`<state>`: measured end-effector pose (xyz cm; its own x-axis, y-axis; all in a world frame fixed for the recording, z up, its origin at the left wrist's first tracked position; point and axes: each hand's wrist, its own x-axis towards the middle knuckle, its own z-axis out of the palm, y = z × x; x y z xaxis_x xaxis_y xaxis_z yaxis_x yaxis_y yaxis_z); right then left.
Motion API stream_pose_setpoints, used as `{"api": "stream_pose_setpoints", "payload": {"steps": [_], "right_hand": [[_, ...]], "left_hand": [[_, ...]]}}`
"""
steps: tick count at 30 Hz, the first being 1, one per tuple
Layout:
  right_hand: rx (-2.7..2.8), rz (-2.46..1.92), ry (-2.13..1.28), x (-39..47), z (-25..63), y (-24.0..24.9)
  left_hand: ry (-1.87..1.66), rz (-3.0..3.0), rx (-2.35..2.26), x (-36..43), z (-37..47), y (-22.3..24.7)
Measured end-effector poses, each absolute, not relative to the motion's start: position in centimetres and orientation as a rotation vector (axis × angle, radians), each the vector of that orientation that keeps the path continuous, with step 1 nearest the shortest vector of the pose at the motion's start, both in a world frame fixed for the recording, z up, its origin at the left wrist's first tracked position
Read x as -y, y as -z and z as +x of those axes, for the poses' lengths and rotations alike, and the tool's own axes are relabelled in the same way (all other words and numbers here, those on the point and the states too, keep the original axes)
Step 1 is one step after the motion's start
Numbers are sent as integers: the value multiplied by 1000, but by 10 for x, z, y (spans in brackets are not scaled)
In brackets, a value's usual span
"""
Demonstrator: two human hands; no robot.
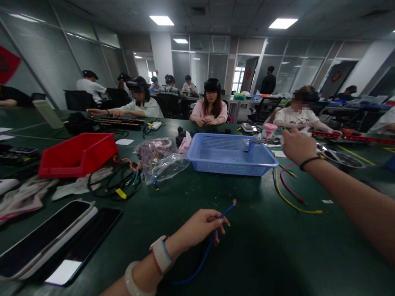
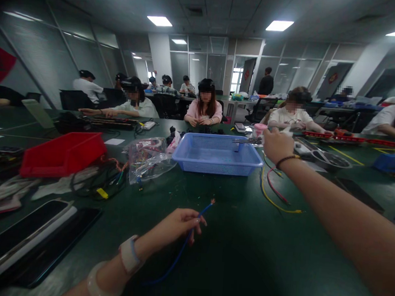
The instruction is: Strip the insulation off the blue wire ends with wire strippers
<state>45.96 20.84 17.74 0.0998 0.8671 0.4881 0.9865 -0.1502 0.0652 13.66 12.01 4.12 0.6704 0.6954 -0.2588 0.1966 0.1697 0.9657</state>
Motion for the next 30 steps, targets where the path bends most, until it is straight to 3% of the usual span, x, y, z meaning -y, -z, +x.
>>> {"api": "stream_pose_setpoints", "payload": {"steps": [11, 20, 30], "right_hand": [[1804, -1764, -167, -126, 433, -86], [1784, -1951, -56, -103, 424, -53], [1928, -2031, -36, -88, 399, -51]], "left_hand": [[-442, 1383, -816, -117, 138, -47], [-551, 1287, -784, -113, 142, -44], [-664, 1086, -636, -104, 145, -51]]}}
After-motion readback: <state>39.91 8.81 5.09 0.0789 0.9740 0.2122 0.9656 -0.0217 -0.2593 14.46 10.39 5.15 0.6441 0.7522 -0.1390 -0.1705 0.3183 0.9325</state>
